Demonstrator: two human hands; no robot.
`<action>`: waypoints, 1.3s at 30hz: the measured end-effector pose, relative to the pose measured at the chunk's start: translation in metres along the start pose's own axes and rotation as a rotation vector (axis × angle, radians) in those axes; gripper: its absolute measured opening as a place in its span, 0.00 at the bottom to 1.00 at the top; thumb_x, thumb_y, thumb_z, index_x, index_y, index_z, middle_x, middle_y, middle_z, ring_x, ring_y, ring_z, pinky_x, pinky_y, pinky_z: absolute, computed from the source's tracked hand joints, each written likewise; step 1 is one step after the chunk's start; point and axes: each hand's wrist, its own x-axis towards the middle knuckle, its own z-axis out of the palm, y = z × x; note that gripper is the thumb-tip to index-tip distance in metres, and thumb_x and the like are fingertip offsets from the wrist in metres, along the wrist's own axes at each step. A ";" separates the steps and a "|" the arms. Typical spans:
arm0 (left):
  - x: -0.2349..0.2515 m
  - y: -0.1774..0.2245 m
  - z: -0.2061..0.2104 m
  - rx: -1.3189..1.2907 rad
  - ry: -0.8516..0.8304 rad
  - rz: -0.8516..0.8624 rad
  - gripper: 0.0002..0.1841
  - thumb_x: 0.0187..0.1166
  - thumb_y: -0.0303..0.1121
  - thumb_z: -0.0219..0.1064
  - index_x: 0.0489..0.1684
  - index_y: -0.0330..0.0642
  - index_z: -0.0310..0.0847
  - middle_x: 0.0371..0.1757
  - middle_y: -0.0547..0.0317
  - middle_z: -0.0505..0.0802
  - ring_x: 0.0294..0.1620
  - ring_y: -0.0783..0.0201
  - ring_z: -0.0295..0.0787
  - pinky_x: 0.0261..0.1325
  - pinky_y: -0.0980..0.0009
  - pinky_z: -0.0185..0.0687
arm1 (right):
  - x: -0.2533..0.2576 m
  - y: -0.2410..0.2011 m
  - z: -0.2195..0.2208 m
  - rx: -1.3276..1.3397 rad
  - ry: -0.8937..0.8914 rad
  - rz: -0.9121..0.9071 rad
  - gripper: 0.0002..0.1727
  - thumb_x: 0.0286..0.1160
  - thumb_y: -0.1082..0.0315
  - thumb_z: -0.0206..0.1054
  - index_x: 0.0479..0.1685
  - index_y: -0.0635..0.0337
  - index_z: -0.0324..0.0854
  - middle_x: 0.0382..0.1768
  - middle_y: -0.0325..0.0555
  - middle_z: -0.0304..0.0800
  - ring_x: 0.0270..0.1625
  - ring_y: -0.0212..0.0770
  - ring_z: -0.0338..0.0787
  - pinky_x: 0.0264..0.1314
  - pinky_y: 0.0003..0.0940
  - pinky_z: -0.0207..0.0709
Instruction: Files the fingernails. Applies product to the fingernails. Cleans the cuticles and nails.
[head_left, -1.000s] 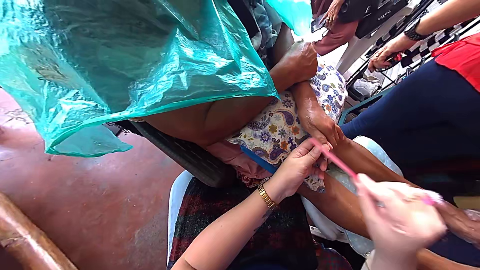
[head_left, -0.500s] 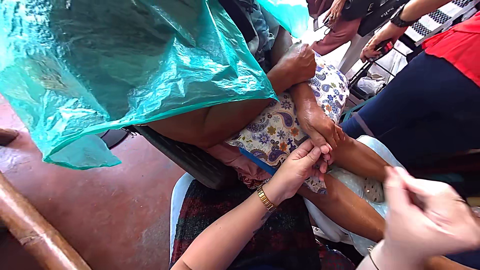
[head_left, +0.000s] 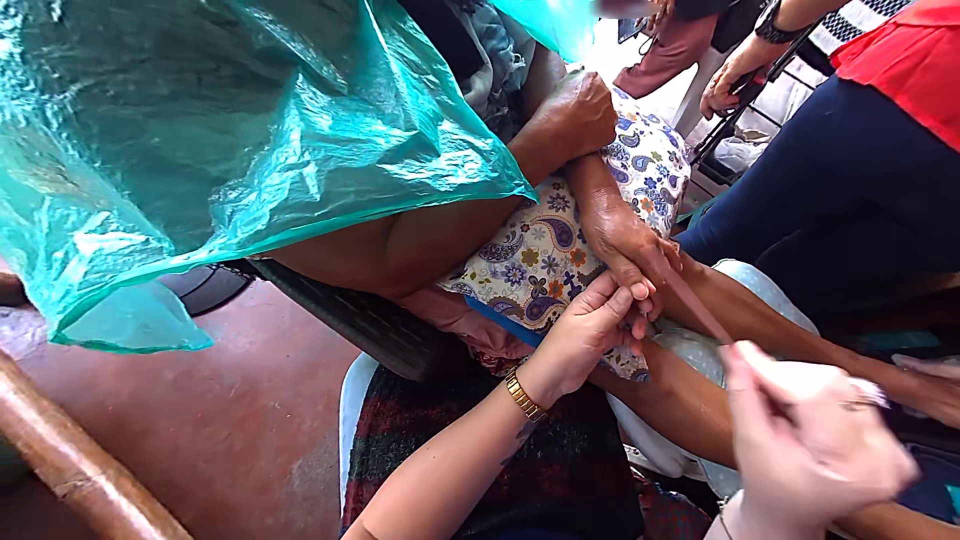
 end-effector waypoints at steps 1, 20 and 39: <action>-0.001 0.000 0.001 -0.003 0.016 -0.003 0.12 0.93 0.31 0.46 0.52 0.44 0.77 0.37 0.60 0.87 0.34 0.71 0.86 0.39 0.76 0.85 | -0.001 -0.007 0.006 0.004 -0.038 -0.039 0.10 0.77 0.64 0.72 0.34 0.60 0.92 0.25 0.46 0.88 0.33 0.34 0.85 0.42 0.25 0.73; -0.001 0.000 -0.009 -0.087 -0.094 -0.021 0.18 0.95 0.37 0.38 0.58 0.46 0.76 0.48 0.59 0.87 0.40 0.68 0.87 0.42 0.73 0.86 | 0.006 -0.001 -0.007 0.097 0.051 0.227 0.08 0.75 0.74 0.71 0.36 0.75 0.87 0.32 0.45 0.90 0.38 0.18 0.86 0.46 0.11 0.78; 0.001 0.002 -0.003 -0.057 -0.039 -0.030 0.16 0.95 0.35 0.40 0.56 0.44 0.76 0.42 0.60 0.87 0.35 0.70 0.85 0.38 0.76 0.85 | -0.022 -0.007 0.014 0.056 0.016 0.347 0.09 0.71 0.74 0.69 0.33 0.75 0.87 0.26 0.46 0.87 0.29 0.21 0.82 0.36 0.12 0.76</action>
